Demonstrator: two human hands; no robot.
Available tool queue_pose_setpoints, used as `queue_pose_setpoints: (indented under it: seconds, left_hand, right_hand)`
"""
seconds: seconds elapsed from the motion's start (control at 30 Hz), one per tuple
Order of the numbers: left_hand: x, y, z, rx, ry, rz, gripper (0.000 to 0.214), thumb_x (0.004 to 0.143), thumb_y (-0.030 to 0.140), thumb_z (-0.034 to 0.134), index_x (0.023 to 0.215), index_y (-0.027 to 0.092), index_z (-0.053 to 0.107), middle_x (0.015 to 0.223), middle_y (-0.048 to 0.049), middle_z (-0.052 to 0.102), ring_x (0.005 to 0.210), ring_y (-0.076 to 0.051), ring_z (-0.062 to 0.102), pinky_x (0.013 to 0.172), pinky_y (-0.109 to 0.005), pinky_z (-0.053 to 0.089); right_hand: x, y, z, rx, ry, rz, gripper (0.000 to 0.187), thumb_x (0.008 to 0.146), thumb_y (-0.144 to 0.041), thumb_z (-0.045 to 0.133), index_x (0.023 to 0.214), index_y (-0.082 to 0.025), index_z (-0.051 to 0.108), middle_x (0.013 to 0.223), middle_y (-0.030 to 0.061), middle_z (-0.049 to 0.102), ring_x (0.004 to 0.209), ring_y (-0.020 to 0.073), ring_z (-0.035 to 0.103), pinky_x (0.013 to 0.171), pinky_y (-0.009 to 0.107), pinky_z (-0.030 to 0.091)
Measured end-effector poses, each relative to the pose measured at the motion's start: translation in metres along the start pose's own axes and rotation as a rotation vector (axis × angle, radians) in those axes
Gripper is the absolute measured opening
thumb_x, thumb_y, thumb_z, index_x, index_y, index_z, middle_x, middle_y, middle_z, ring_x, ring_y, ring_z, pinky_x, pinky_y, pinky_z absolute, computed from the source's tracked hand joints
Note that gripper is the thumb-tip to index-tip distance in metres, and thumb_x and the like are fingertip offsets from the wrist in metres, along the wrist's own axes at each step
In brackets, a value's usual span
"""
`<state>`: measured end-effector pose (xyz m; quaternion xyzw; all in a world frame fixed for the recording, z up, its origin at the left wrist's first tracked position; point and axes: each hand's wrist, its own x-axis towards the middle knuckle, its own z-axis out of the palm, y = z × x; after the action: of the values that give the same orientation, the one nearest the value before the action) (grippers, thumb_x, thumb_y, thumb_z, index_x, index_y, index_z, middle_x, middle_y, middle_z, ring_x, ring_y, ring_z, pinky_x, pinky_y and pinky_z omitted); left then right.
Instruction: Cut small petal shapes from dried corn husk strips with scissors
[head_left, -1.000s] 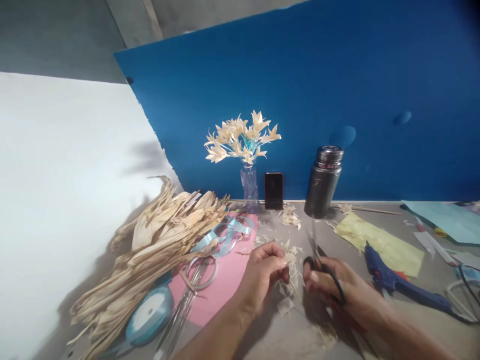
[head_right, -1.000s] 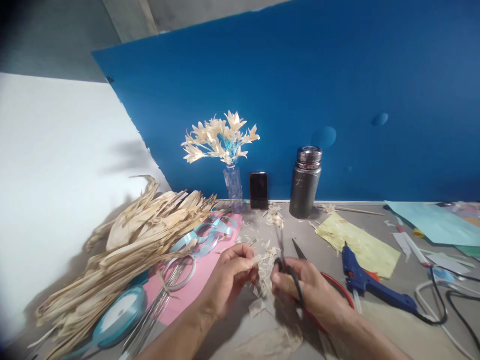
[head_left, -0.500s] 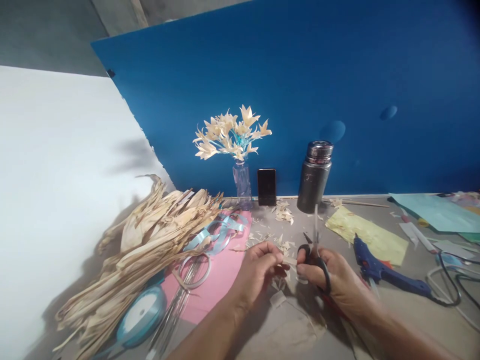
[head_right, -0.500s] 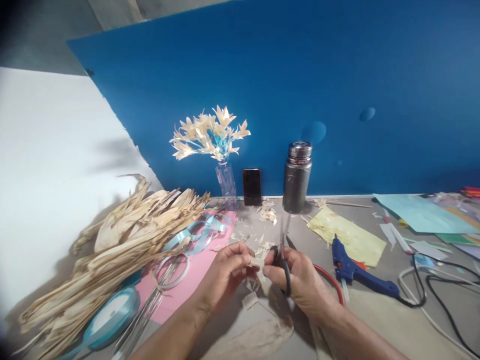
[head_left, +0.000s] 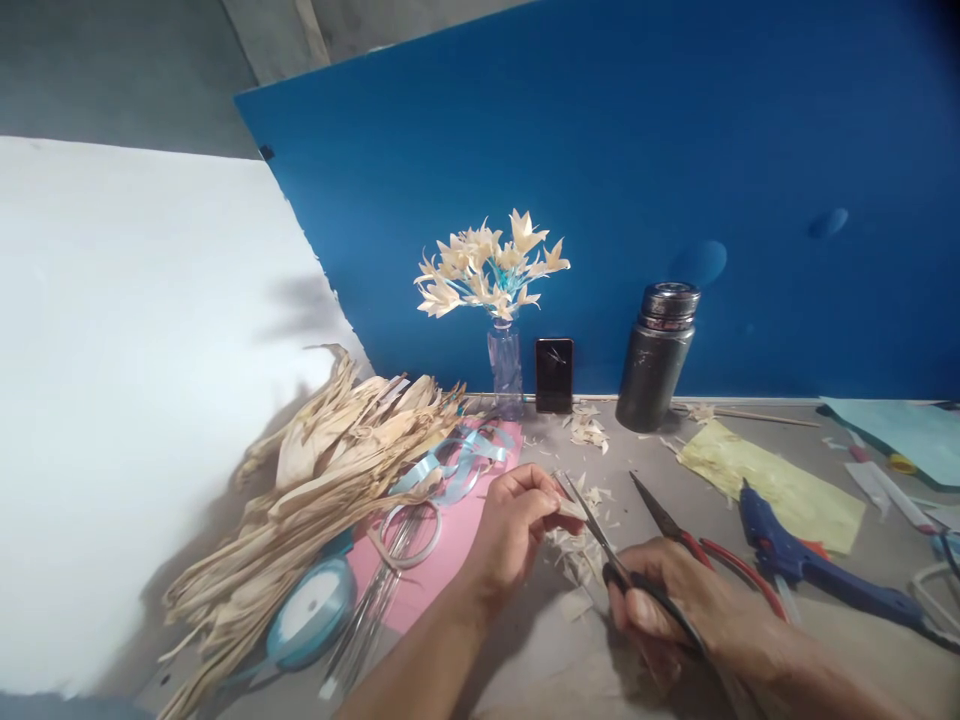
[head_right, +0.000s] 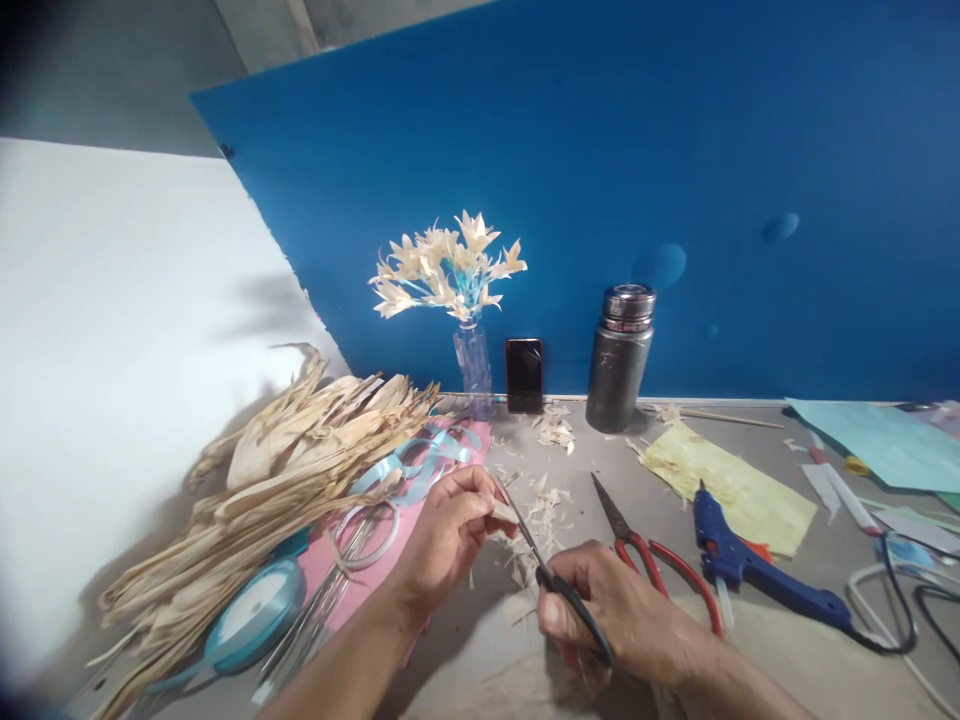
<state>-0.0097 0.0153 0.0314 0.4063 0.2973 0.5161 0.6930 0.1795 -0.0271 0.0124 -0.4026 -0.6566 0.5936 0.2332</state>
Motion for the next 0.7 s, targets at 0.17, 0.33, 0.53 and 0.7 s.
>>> queue_pose_setpoints:
  seconds: [0.17,0.33,0.53,0.7]
  left_hand:
    - [-0.0006,0.0011,0.0003,0.005,-0.013,0.012,0.007,0.065,0.015,0.064,0.061,0.016,0.059,0.065,-0.0009,0.061,0.058,-0.016,0.063,0.063,-0.032,0.052]
    - [-0.0007,0.0021,0.0006,0.018,-0.009,0.009,0.009,0.065,0.017,0.067,0.060,0.016,0.059,0.063,-0.0007,0.060,0.058,-0.015,0.062,0.063,-0.032,0.052]
    - [-0.0007,0.0018,-0.0003,0.017,-0.014,0.006,0.009,0.066,0.016,0.067,0.060,0.015,0.060,0.063,-0.0012,0.061,0.059,-0.016,0.062,0.063,-0.031,0.052]
    - [-0.0004,0.0028,-0.0013,0.008,-0.028,-0.004,0.006,0.065,0.015,0.066,0.061,0.015,0.060,0.062,-0.0015,0.062,0.058,-0.016,0.062,0.062,-0.031,0.052]
  right_hand:
    - [-0.0009,-0.0044,-0.0002,-0.029,0.000,0.008,0.069,0.070,-0.089,0.052,0.060,-0.020,0.050,0.049,0.0037,0.058,0.047,0.0171,0.057,0.044,0.024,0.039]
    - [-0.0014,-0.0042,-0.0003,-0.047,0.010,0.002,0.070,0.070,-0.089,0.052,0.058,-0.020,0.049,0.048,0.0034,0.057,0.047,0.0165,0.055,0.044,0.024,0.038]
    - [-0.0010,-0.0055,-0.0006,-0.075,0.018,0.011,0.071,0.068,-0.091,0.052,0.058,-0.020,0.049,0.048,0.0045,0.057,0.048,0.0168,0.055,0.044,0.024,0.037]
    - [-0.0020,-0.0062,-0.0007,-0.070,0.012,0.008,0.070,0.069,-0.089,0.052,0.057,-0.020,0.048,0.048,0.0042,0.057,0.047,0.0157,0.053,0.045,0.023,0.036]
